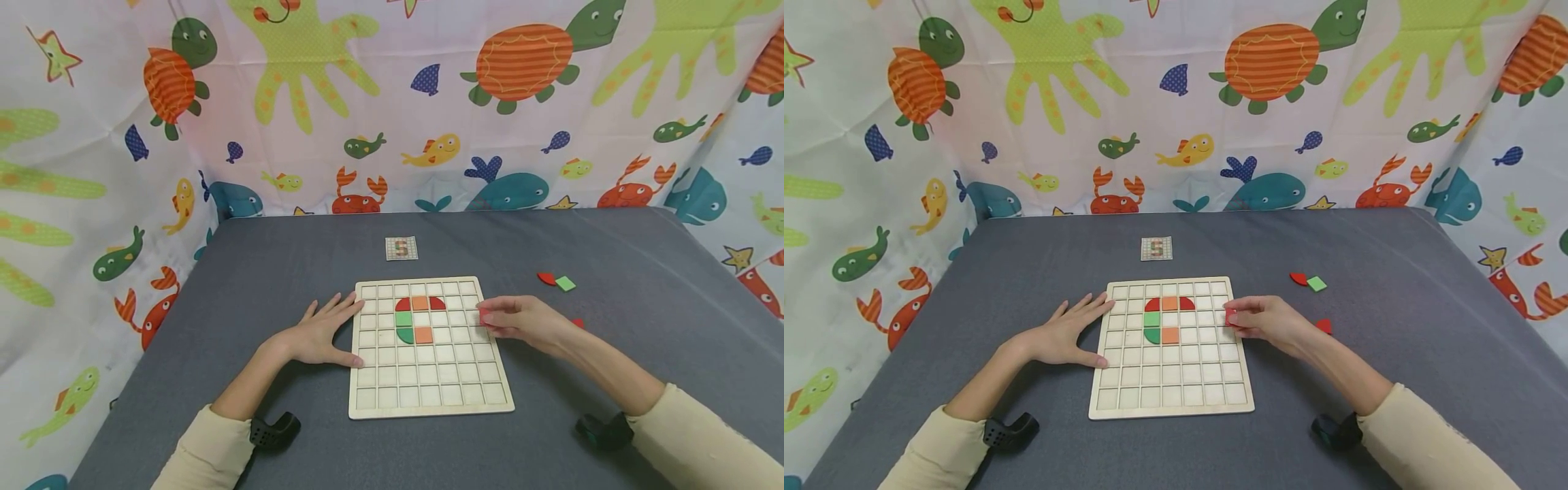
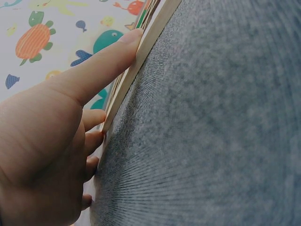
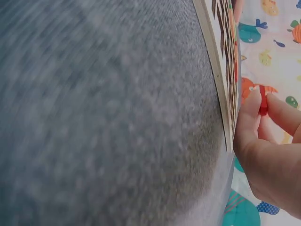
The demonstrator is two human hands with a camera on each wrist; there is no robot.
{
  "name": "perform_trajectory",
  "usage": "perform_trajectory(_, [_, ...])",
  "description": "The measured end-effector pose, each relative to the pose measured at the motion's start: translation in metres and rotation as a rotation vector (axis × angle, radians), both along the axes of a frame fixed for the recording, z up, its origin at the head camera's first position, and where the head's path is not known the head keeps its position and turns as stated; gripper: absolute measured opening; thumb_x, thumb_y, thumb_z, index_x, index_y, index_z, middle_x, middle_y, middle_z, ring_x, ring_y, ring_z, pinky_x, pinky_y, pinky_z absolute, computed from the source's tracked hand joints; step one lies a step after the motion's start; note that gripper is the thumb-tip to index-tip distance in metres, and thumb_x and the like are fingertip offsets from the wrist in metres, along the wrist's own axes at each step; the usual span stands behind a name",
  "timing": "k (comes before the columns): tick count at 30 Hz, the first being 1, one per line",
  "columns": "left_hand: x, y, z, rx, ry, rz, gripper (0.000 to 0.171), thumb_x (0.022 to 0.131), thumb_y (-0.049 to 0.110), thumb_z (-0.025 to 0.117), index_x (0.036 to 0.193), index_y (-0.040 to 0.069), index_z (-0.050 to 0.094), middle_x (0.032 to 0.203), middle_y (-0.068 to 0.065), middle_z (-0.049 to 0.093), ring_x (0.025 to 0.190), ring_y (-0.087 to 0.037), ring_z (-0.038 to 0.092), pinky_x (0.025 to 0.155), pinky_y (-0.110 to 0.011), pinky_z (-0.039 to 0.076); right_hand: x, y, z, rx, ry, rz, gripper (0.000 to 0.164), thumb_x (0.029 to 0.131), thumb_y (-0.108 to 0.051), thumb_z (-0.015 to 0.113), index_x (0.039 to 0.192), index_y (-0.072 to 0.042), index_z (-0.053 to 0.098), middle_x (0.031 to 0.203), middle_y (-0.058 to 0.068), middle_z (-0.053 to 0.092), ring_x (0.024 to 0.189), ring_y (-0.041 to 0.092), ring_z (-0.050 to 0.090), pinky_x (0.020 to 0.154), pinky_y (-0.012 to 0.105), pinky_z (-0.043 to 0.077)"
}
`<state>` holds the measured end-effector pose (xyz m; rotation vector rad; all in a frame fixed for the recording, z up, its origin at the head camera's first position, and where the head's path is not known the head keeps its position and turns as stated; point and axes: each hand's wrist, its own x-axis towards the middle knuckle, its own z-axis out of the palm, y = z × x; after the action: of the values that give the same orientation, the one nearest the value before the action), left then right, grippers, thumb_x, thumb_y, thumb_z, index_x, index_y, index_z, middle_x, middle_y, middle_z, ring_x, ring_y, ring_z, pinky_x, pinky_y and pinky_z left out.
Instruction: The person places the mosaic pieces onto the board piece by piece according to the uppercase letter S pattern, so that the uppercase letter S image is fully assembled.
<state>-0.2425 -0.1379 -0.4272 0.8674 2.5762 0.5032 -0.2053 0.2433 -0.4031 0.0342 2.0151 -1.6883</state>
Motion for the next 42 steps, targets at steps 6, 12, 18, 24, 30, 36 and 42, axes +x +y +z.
perform_trajectory(6, [0.000, 0.000, -0.001, 0.002, 0.003, -0.007, 0.108, 0.075, 0.064, 0.069, 0.154, 0.014, 0.015, 0.159, -0.007, 0.005, 0.144, -0.032, -0.001, 0.106, -0.062, -0.005, -0.002, -0.008, -0.004, -0.003, -0.001, 0.021, 0.047, 0.095, -0.013, 0.061, 0.136, 0.006, 0.046, 0.115, 0.014, 0.057, 0.093, 0.019, 0.057, 0.083, 0.027, 0.050])
perform_trajectory(12, [0.001, 0.000, 0.001, 0.002, 0.007, -0.001, 0.108, 0.075, 0.064, 0.069, 0.154, 0.013, 0.016, 0.159, -0.008, 0.006, 0.144, -0.032, 0.000, 0.106, -0.062, -0.004, -0.005, -0.015, -0.006, 0.064, 0.021, 0.005, 0.045, 0.091, -0.020, 0.067, 0.128, 0.004, 0.054, 0.106, 0.007, 0.064, 0.090, 0.017, 0.059, 0.079, 0.028, 0.050])
perform_trajectory(18, [0.000, 0.000, 0.000, 0.000, 0.003, -0.003, 0.108, 0.075, 0.064, 0.069, 0.154, 0.014, 0.015, 0.159, -0.007, 0.005, 0.144, -0.032, -0.001, 0.106, -0.062, -0.005, -0.007, -0.025, -0.005, 0.064, 0.028, -0.005, 0.048, 0.089, -0.020, 0.070, 0.125, 0.007, 0.054, 0.101, 0.008, 0.068, 0.086, 0.016, 0.064, 0.078, 0.028, 0.051])
perform_trajectory(24, [0.000, 0.000, -0.001, 0.002, 0.003, -0.001, 0.108, 0.075, 0.064, 0.069, 0.155, 0.015, 0.015, 0.159, -0.006, 0.006, 0.144, -0.032, -0.001, 0.106, -0.062, -0.005, -0.007, -0.030, -0.005, 0.113, 0.051, -0.018, 0.044, 0.088, -0.018, 0.071, 0.123, 0.005, 0.058, 0.098, 0.008, 0.070, 0.081, 0.016, 0.064, 0.074, 0.027, 0.050])
perform_trajectory(30, [0.000, -0.001, -0.001, 0.011, -0.002, -0.001, 0.108, 0.075, 0.063, 0.070, 0.154, 0.014, 0.015, 0.159, -0.007, 0.006, 0.143, -0.032, -0.001, 0.106, -0.062, -0.005, -0.009, -0.039, -0.007, 0.192, 0.102, -0.027, 0.040, 0.084, -0.019, 0.076, 0.116, 0.002, 0.063, 0.092, 0.007, 0.071, 0.080, 0.015, 0.063, 0.072, 0.028, 0.052])
perform_trajectory(36, [-0.001, -0.001, -0.002, 0.016, -0.007, -0.002, 0.109, 0.075, 0.064, 0.069, 0.155, 0.014, 0.015, 0.159, -0.007, 0.005, 0.144, -0.032, -0.002, 0.106, -0.062, -0.005, -0.011, -0.048, -0.008, 0.321, 0.172, -0.001, 0.029, 0.082, -0.020, 0.077, 0.106, -0.005, 0.072, 0.092, 0.003, 0.070, 0.079, 0.016, 0.061, 0.071, 0.029, 0.053])
perform_trajectory(42, [-0.001, 0.000, -0.001, -0.002, -0.006, 0.001, 0.109, 0.074, 0.065, 0.069, 0.155, 0.015, 0.014, 0.159, -0.006, 0.005, 0.144, -0.031, -0.002, 0.106, -0.061, -0.006, -0.012, -0.053, -0.005, 0.345, 0.200, 0.045, 0.023, 0.084, -0.016, 0.075, 0.103, -0.004, 0.073, 0.093, 0.004, 0.069, 0.076, 0.016, 0.061, 0.070, 0.028, 0.052])
